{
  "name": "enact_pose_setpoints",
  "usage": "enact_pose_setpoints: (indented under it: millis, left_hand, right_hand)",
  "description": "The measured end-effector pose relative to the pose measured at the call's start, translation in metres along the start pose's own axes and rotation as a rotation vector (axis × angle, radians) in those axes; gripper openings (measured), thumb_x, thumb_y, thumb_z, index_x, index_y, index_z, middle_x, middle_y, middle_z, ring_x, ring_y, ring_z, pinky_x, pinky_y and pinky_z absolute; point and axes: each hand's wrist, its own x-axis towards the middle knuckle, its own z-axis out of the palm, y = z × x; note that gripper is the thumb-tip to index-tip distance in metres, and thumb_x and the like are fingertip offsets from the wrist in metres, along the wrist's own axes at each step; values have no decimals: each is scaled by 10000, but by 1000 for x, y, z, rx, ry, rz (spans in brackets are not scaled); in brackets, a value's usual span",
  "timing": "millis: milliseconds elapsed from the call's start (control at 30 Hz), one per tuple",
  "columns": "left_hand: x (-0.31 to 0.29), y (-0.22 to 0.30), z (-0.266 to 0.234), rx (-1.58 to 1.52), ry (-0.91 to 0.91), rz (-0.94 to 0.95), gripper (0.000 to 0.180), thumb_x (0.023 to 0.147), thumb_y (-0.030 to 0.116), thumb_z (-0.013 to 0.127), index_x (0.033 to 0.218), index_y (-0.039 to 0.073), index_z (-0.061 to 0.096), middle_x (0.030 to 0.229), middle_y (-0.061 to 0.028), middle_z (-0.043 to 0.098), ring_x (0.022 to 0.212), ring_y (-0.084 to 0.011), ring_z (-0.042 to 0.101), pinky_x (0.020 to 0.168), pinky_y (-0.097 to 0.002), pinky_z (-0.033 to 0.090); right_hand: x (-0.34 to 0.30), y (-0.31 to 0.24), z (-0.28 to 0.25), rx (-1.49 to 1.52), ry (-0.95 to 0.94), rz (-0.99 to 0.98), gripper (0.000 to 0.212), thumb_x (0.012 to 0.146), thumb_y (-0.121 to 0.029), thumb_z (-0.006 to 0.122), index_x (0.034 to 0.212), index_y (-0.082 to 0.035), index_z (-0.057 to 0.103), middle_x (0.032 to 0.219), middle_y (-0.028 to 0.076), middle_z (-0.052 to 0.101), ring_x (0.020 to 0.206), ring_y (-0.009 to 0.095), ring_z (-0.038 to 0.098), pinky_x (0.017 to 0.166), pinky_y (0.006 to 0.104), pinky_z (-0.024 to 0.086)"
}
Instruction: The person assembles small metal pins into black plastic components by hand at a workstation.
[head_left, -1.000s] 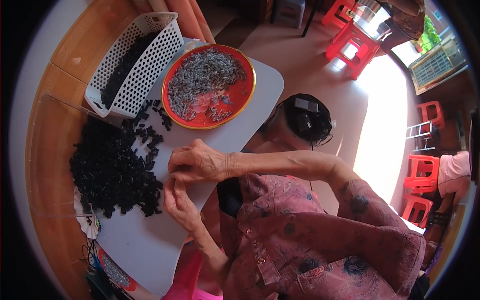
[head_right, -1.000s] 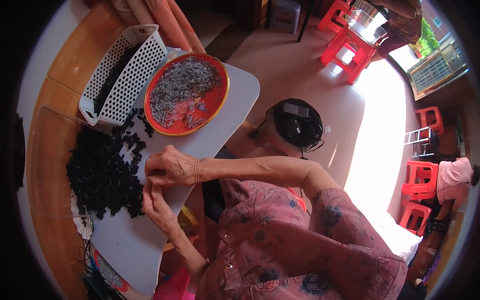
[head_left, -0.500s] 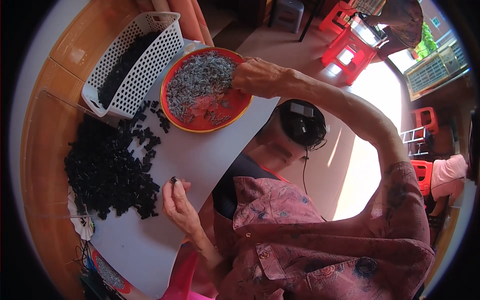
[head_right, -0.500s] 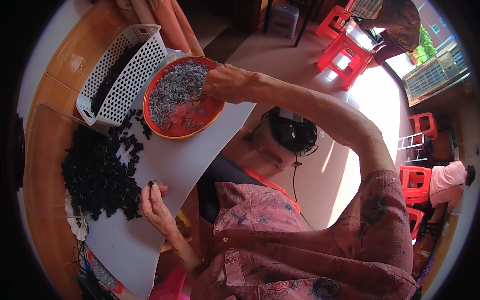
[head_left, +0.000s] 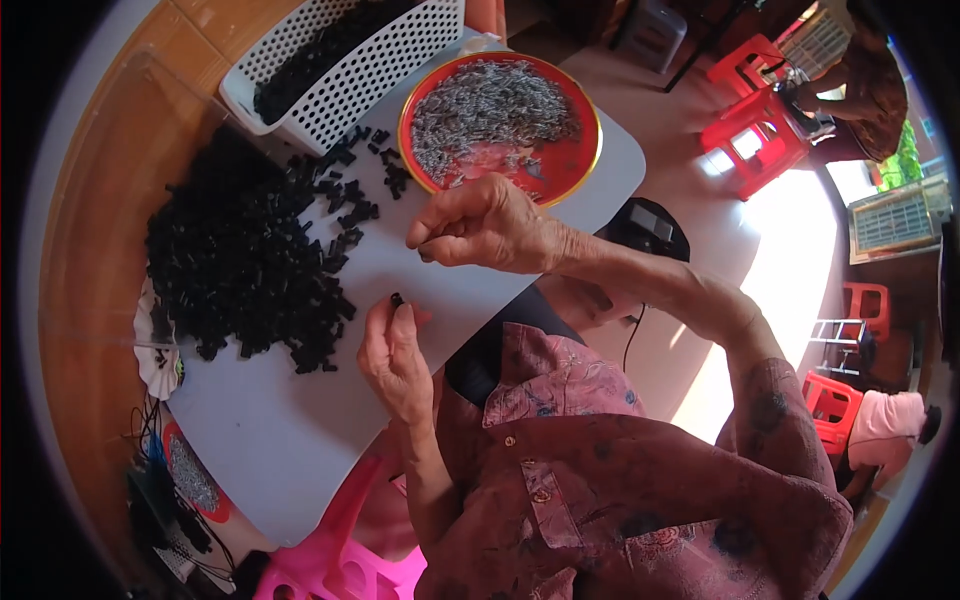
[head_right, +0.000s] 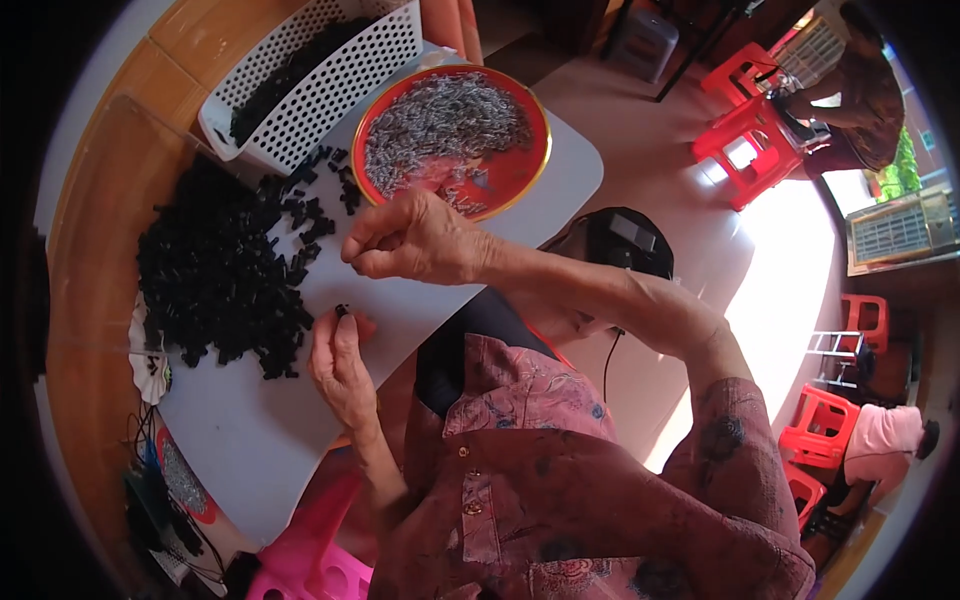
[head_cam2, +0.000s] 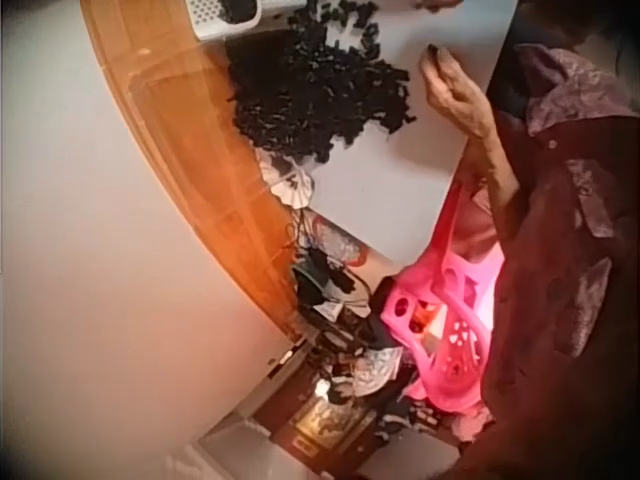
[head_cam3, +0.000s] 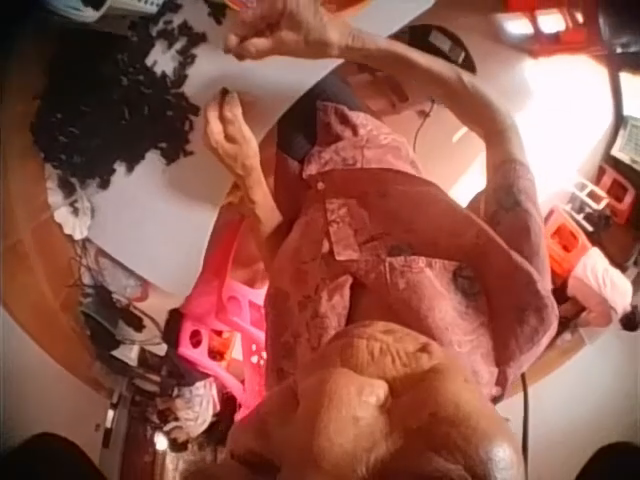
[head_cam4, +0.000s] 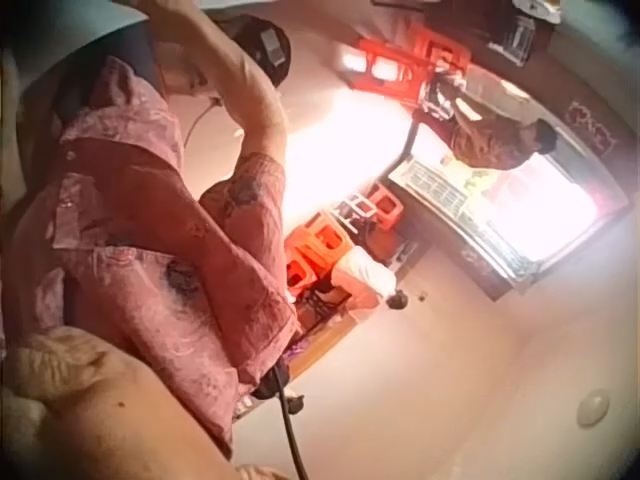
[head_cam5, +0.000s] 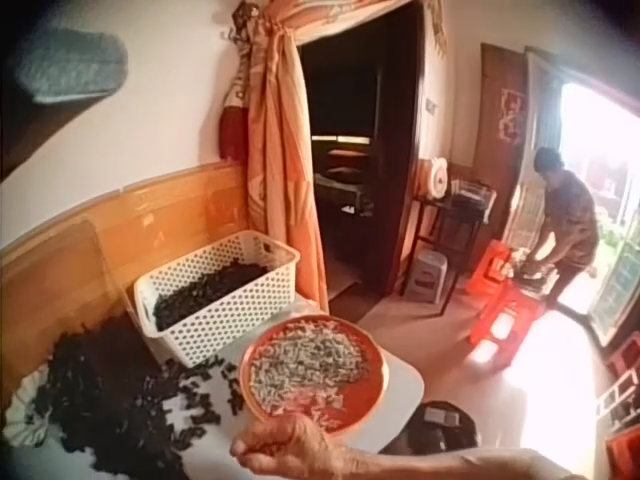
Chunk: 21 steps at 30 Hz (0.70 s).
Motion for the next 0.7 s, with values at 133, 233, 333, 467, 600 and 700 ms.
enact_pose_setpoints:
  millis: [133,233,333,467,600,700]
  left_hand:
    - [0,2,0,0,2,-27,230,934,199,526,1008,-8,591,743,-82,621,679,-161,560,637,-304,451]
    - [0,-2,-1,2,19,-37,226,936,198,524,1018,-3,588,738,-91,617,667,-176,560,624,-306,447]
    - [-1,-4,-2,38,11,-2,224,942,191,513,1024,-4,583,739,-110,614,656,-197,564,611,-309,444]
    - [1,-3,0,50,11,14,215,947,181,505,1020,-7,579,727,-123,601,635,-212,555,589,-324,435]
    - [0,-6,1,85,10,83,198,942,171,514,994,-11,573,712,-121,591,613,-215,543,570,-336,426]
    - [0,-6,1,90,8,57,181,934,157,530,978,-13,571,706,-112,586,609,-191,543,561,-316,426]
  right_hand:
    - [9,23,24,87,-45,-1,137,832,-64,671,954,-2,665,847,-11,652,812,38,573,736,207,477]
    - [12,30,31,131,-81,31,137,841,-65,665,963,-4,666,868,-7,651,828,38,567,751,209,473]
    - [12,31,31,117,-110,64,135,849,-67,660,969,-6,667,882,-8,649,833,39,565,757,213,470]
    - [11,33,31,78,-120,59,135,857,-67,652,975,-3,667,897,7,649,837,56,572,761,230,469]
    - [14,37,32,8,-121,-58,138,862,-69,644,978,3,664,902,30,649,846,77,577,767,243,471]
    - [14,38,32,-7,-165,-129,147,863,-78,643,983,5,662,907,52,645,851,99,582,772,254,473]
